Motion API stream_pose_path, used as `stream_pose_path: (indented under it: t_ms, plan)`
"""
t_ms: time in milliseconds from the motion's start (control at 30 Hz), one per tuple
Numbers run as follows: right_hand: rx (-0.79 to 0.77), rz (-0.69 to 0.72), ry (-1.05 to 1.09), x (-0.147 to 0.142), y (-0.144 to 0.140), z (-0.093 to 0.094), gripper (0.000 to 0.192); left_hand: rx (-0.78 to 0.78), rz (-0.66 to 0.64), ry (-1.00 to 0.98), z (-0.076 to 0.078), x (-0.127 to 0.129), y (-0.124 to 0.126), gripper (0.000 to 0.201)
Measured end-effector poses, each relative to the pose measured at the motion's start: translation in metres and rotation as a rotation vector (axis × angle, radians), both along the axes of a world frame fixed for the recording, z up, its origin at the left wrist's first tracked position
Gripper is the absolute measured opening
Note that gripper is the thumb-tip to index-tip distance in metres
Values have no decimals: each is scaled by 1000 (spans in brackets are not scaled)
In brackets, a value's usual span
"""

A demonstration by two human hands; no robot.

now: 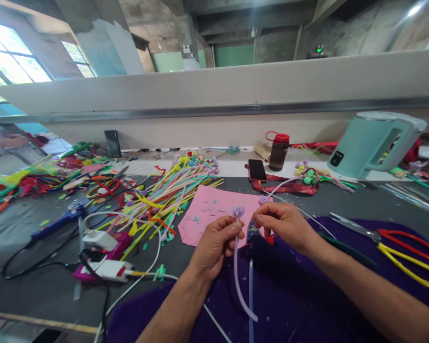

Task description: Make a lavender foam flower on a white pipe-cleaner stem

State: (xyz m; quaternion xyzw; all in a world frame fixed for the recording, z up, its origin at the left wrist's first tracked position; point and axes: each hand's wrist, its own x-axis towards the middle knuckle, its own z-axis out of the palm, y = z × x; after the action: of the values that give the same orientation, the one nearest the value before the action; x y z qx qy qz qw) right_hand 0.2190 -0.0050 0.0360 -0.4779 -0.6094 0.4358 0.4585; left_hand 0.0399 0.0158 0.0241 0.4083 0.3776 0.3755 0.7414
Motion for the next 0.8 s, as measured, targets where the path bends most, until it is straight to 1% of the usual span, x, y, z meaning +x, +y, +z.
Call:
stream_pose_path:
  t_ms: [67,100,133,200,267,333,367,433,500,600,700,767,800]
  plan:
    - [23,-2,-61,4,2,-1,13,-32,5,-59,1,-2,2,20]
    - [25,11,-125,7,3,-1,15,-46,2,-84,1,-3,3,20]
    - [24,34,-216,11,3,-2,18,-56,1,-98,2,-4,4,20]
    - [32,90,-465,19,-2,-3,24,-69,-1,-98,3,-5,5,20]
    - [58,118,-731,26,-10,-6,24,-75,-6,-85,5,-5,5,20]
    - [88,118,-918,30,-21,-10,22,-75,-6,-75,6,-4,4,20]
    - [100,119,-976,30,-25,-13,26,-71,-1,-69,7,-4,3,20]
    - [123,122,-1044,27,-32,-20,36,-57,16,-53,7,-3,3,19]
    - [151,108,-1084,22,-34,-27,39,-44,31,-45,6,-2,3,19]
    - [180,68,-1132,15,-33,-36,31,-30,49,-63,3,-2,4,19]
    - [178,38,-1137,15,-31,-37,22,-30,69,-93,1,-3,5,20]
    - [161,8,-1069,21,-29,-33,19,-37,92,-106,0,-3,6,21]
    - [146,-6,-1002,25,-28,-30,19,-40,108,-110,0,-4,7,22]
